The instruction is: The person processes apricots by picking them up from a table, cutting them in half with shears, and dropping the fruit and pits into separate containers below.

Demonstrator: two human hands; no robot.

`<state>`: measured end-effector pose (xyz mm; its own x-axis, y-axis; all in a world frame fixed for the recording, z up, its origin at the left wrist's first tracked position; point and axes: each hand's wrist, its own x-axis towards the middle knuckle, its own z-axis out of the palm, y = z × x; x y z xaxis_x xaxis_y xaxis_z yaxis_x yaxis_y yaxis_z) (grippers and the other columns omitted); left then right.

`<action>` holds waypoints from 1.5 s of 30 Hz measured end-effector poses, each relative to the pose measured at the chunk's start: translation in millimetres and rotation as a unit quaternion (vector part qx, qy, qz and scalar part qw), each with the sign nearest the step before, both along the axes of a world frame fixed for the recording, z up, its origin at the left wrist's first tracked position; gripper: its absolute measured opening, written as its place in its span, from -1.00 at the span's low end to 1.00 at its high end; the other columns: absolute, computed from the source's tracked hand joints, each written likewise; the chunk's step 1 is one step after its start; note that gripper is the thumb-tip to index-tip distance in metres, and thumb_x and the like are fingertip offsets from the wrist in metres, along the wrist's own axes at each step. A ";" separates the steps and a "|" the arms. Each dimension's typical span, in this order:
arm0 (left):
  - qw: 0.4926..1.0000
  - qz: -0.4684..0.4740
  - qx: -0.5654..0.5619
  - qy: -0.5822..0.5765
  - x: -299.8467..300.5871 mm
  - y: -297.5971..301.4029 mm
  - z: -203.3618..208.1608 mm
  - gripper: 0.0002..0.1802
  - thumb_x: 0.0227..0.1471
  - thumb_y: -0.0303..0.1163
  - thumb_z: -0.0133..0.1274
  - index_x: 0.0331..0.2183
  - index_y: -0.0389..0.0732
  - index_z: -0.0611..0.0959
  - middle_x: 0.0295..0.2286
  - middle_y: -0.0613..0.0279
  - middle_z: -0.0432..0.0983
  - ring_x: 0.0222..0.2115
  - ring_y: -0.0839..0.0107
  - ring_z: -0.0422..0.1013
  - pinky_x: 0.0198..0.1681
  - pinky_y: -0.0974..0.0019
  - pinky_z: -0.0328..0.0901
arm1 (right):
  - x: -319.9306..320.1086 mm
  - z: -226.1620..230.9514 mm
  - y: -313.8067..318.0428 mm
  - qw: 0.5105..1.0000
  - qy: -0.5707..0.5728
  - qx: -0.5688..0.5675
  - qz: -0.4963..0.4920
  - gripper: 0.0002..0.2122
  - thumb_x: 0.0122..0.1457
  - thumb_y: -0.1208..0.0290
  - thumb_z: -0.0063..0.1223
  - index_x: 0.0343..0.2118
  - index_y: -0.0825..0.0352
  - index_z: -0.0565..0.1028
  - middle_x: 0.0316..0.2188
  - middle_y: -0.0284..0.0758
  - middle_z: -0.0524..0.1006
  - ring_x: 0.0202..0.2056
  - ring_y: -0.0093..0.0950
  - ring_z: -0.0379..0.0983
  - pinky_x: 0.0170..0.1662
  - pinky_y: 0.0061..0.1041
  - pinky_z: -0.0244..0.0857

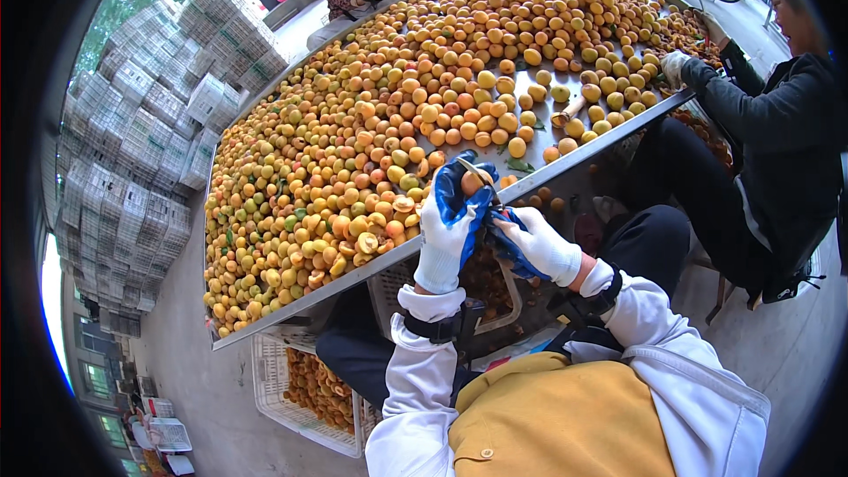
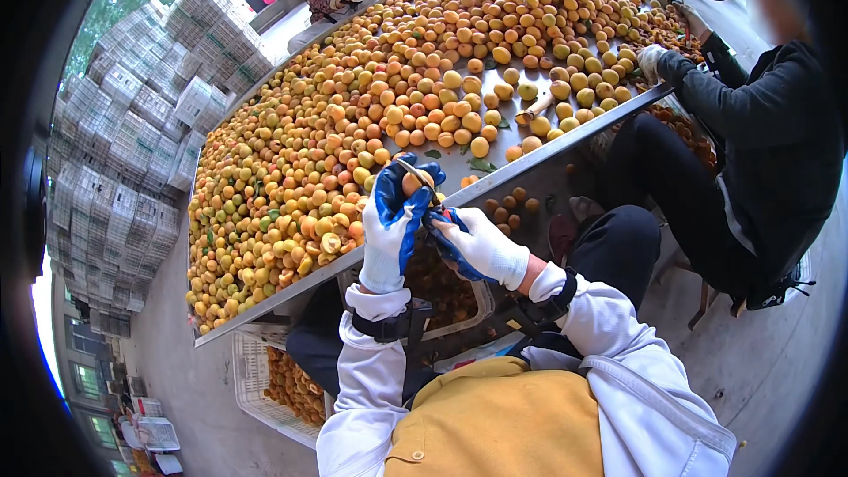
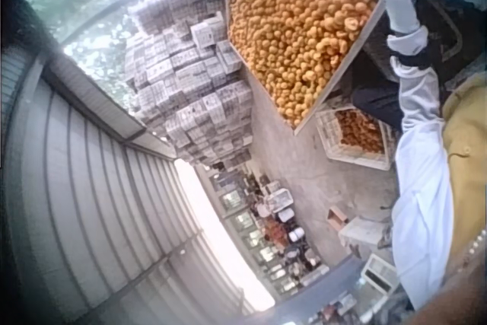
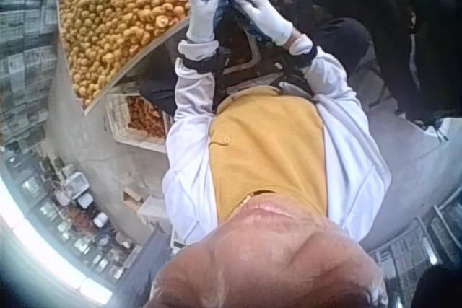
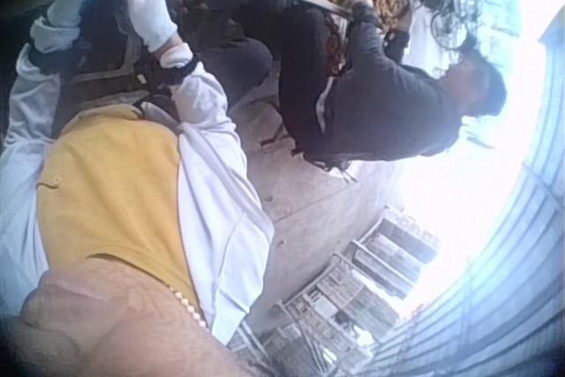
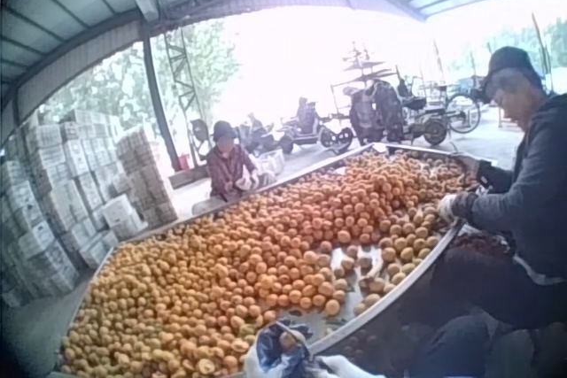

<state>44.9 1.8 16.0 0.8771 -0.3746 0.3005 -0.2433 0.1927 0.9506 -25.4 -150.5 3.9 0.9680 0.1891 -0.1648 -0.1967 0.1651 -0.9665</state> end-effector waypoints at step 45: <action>0.936 -0.034 -0.284 0.205 -30.9 -4.0 0.9 -0.46 0.23 -0.47 0.05 0.19 -0.34 0.32 0.09 -0.10 0.41 0.05 0.08 0.45 0.13 0.14 0.38 | -4.3 -5.2 4.1 0.946 -0.236 -0.219 -0.024 -0.89 0.27 0.50 0.01 -0.24 0.41 0.52 -0.46 -0.05 0.55 -0.46 -0.24 0.45 -0.30 -0.34 0.35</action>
<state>14.0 -2.2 17.0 0.9421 -0.3164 0.1109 0.1517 0.6972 0.7007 -29.7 -146.4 -1.3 0.9589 0.1570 0.2361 0.2721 -0.2748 -0.9222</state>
